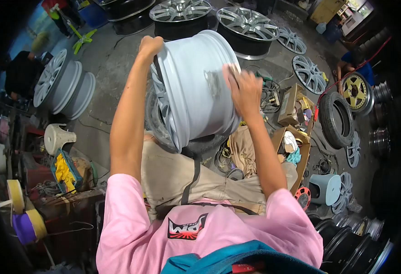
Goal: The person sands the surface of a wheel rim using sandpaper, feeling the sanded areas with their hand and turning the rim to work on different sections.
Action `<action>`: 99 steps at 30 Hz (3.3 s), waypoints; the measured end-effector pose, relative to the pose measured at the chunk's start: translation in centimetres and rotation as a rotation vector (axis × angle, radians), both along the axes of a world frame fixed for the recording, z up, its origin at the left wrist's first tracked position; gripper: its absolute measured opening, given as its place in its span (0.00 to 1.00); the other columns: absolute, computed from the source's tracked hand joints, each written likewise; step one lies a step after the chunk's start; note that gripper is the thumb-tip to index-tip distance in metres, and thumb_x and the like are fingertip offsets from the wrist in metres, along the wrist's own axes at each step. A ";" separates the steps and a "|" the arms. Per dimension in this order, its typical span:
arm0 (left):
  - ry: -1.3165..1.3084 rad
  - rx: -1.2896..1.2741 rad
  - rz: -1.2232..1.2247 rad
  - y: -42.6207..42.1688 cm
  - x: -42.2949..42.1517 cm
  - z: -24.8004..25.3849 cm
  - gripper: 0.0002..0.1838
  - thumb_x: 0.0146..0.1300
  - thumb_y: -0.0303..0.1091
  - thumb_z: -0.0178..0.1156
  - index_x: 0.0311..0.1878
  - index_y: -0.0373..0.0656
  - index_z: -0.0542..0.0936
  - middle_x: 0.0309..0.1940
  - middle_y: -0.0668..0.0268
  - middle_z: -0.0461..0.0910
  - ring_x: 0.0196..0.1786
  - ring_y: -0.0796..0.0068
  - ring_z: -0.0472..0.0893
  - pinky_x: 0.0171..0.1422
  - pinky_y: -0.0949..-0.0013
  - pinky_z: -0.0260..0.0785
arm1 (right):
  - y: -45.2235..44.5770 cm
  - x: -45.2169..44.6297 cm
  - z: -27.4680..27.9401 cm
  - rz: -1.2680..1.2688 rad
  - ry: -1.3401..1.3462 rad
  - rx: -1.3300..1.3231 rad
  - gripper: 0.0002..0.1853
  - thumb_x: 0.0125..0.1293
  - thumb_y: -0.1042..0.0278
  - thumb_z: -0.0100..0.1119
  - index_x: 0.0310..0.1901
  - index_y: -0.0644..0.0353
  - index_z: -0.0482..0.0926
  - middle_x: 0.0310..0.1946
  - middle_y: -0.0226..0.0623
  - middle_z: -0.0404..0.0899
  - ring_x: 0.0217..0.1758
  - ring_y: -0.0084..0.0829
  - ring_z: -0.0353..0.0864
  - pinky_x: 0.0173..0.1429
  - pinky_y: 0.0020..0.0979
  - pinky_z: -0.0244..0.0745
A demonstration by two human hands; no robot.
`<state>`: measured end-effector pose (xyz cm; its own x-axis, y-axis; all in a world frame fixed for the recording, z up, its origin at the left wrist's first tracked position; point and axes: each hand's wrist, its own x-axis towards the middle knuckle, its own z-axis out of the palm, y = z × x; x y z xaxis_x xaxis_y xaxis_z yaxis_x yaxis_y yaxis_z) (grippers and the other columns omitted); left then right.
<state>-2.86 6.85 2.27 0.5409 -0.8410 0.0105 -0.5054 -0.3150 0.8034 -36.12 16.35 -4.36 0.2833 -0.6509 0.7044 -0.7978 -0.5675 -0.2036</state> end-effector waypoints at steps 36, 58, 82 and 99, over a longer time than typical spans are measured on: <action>-0.028 0.018 -0.025 -2.1 3.4 -2.8 0.28 0.59 0.39 0.58 0.53 0.23 0.84 0.57 0.35 0.83 0.65 0.41 0.82 0.70 0.53 0.72 | 2.6 -0.5 0.0 0.013 0.009 0.026 0.20 0.64 0.71 0.62 0.59 0.51 0.85 0.39 0.32 0.80 0.45 0.37 0.76 0.52 0.43 0.62; -0.034 0.054 -0.014 -3.2 3.4 -2.8 0.29 0.59 0.40 0.59 0.56 0.23 0.83 0.58 0.36 0.83 0.65 0.43 0.82 0.70 0.54 0.72 | -1.6 1.5 1.7 -0.050 -0.009 -0.033 0.20 0.65 0.71 0.61 0.59 0.52 0.84 0.38 0.32 0.79 0.45 0.37 0.77 0.51 0.43 0.63; 0.017 0.069 0.022 -3.4 3.2 -2.7 0.30 0.57 0.39 0.59 0.56 0.22 0.83 0.61 0.35 0.82 0.68 0.43 0.81 0.73 0.55 0.70 | 4.8 -2.2 0.0 0.019 -0.661 0.252 0.10 0.63 0.72 0.73 0.43 0.67 0.87 0.37 0.42 0.85 0.38 0.41 0.86 0.45 0.38 0.79; -0.002 0.044 0.011 -2.9 2.1 -2.3 0.31 0.57 0.39 0.59 0.57 0.22 0.83 0.62 0.35 0.81 0.70 0.41 0.79 0.75 0.55 0.69 | -1.4 1.9 1.3 -0.005 -0.316 -0.056 0.07 0.62 0.71 0.71 0.41 0.59 0.87 0.33 0.43 0.77 0.41 0.47 0.81 0.45 0.46 0.76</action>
